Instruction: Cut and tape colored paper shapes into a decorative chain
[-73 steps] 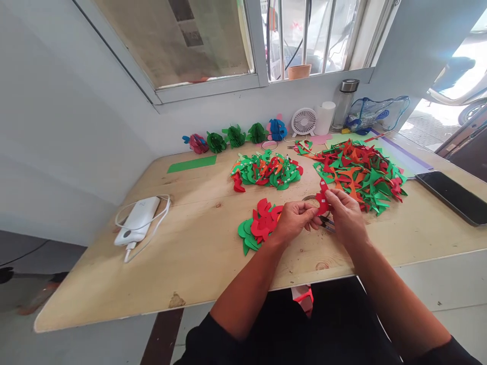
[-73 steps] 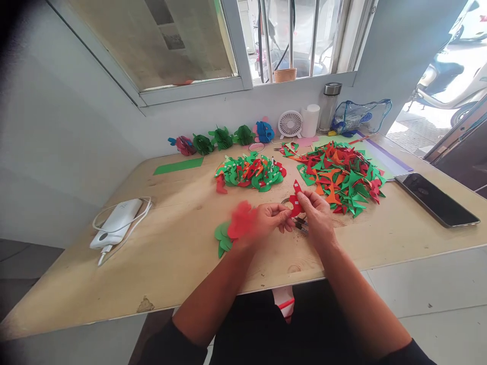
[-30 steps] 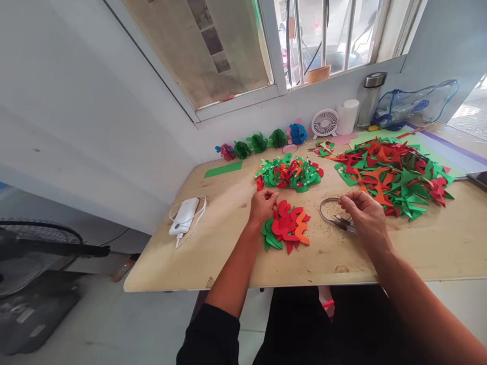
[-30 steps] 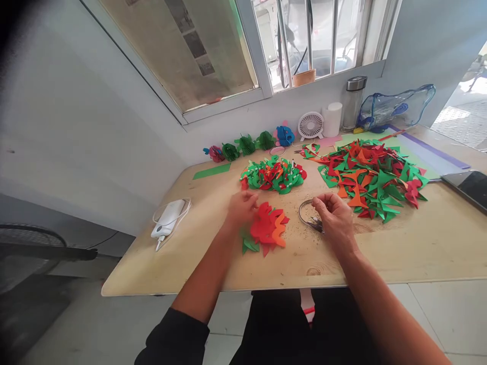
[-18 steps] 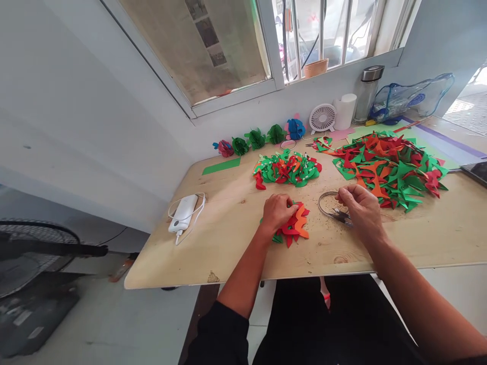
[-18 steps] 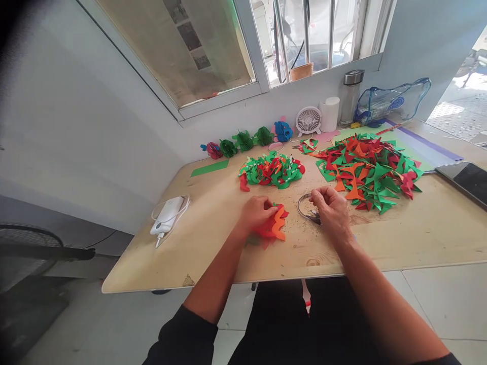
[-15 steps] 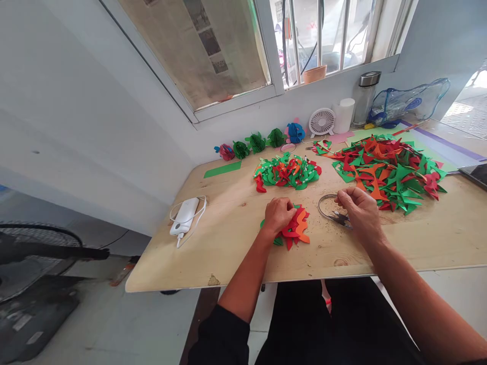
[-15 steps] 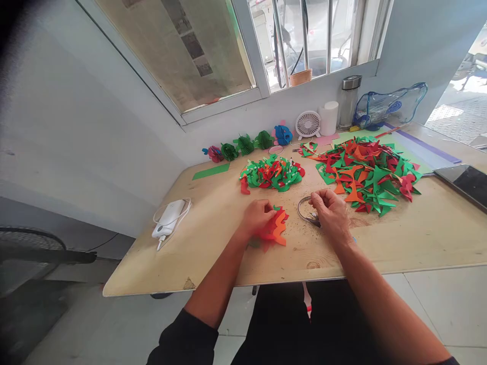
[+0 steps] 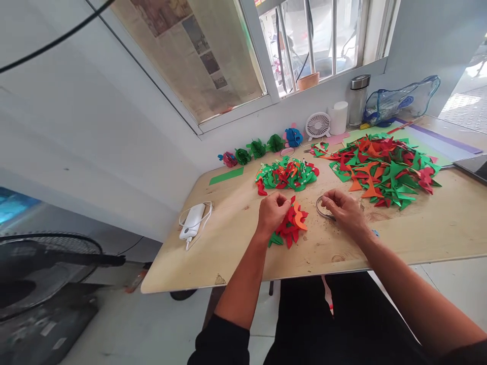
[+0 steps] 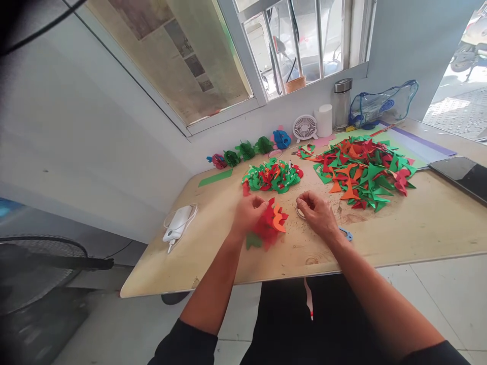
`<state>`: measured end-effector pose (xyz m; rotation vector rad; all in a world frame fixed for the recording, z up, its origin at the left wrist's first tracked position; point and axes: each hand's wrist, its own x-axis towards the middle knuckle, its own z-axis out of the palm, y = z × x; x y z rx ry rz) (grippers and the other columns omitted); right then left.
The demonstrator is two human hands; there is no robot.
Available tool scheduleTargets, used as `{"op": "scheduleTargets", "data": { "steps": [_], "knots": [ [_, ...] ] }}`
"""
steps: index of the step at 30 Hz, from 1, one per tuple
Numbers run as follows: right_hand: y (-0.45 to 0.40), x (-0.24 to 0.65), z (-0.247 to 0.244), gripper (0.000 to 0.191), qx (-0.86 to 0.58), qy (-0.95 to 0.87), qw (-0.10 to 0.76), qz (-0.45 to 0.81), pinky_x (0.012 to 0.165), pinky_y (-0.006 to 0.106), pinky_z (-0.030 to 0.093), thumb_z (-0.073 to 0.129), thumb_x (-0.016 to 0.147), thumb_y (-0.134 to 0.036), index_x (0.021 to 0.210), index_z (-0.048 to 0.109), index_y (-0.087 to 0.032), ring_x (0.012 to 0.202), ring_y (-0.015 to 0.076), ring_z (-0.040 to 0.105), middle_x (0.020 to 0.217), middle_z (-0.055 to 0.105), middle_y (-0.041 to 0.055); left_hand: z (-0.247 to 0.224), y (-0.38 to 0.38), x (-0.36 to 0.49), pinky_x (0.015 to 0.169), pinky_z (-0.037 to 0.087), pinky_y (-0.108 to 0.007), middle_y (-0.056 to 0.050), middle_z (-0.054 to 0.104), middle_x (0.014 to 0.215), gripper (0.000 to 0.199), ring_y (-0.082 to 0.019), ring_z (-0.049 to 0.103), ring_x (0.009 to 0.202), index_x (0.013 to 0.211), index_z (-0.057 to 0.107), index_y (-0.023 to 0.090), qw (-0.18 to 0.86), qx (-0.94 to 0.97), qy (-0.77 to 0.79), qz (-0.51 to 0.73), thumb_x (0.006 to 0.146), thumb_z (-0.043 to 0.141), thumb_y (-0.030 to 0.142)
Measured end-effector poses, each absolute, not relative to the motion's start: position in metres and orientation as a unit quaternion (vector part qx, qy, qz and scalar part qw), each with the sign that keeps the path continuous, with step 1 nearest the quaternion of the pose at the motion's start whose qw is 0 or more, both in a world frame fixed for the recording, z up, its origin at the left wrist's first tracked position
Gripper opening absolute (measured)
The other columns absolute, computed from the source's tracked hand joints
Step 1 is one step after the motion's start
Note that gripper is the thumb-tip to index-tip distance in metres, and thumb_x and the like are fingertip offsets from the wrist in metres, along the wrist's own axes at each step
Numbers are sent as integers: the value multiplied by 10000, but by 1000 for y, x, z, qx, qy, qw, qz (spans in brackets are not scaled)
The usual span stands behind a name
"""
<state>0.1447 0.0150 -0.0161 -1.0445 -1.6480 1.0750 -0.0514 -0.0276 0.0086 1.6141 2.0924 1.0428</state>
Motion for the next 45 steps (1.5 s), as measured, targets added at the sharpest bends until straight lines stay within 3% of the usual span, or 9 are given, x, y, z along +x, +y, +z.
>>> {"op": "scheduleTargets", "data": {
  "steps": [3,10,15,18,25,27,31,36,45],
  "knots": [
    [15,144,-17,224,-410,-698,418,413,507,236,360,512,805,-368,735,588,-169,539,111,461,622,583,7,13,-27,-50,535,402,-228,1,620,591,133,-119,553,557,596,579,180,193,569,710,368,689,618,266],
    [12,142,-17,201,-392,-759,385,350,542,243,384,505,827,-345,775,607,-181,558,117,475,620,585,-4,15,-26,-53,518,443,-226,19,589,541,196,-97,549,476,643,560,161,376,429,630,527,652,655,332],
    [6,138,-20,272,-356,-800,384,295,641,280,441,538,832,-387,989,621,-182,656,146,557,803,668,49,18,-29,-28,500,458,-231,24,588,529,214,-124,601,479,669,526,175,413,380,611,558,646,652,346],
    [4,137,-23,394,-352,-814,381,259,627,286,441,563,816,-420,1130,579,-182,660,157,561,806,656,48,20,-25,-9,452,444,-227,26,588,537,207,-130,598,456,672,517,178,427,378,594,567,645,649,335],
    [2,138,-21,326,-391,-799,383,248,546,271,408,507,841,-357,1107,586,-184,564,141,519,716,626,18,19,-19,9,465,457,-228,10,598,559,212,-108,565,460,680,523,169,432,400,565,578,678,636,348],
    [2,138,-19,270,-387,-795,386,264,530,265,402,505,843,-359,1021,608,-184,554,136,500,680,603,8,15,-17,1,491,468,-229,-7,621,604,216,-118,591,515,719,535,167,417,417,567,576,720,604,371],
    [2,138,-17,243,-395,-774,382,316,501,257,394,506,844,-361,961,622,-183,524,124,464,636,566,-9,4,1,-38,577,487,-239,-29,660,731,171,-129,624,626,842,569,170,277,473,636,544,768,563,324],
    [0,139,-14,282,-392,-750,377,377,502,257,420,497,850,-369,1012,623,-175,532,122,489,704,603,11,-3,38,-94,657,458,-262,-28,673,762,164,-164,639,731,916,588,186,119,479,789,365,768,566,253],
    [-2,138,-11,227,-397,-744,375,385,491,248,427,509,846,-379,905,621,-191,532,118,458,667,560,2,-14,76,-99,643,439,-235,2,671,713,192,-143,635,707,903,579,205,122,474,797,354,718,626,218]
  ]
}}
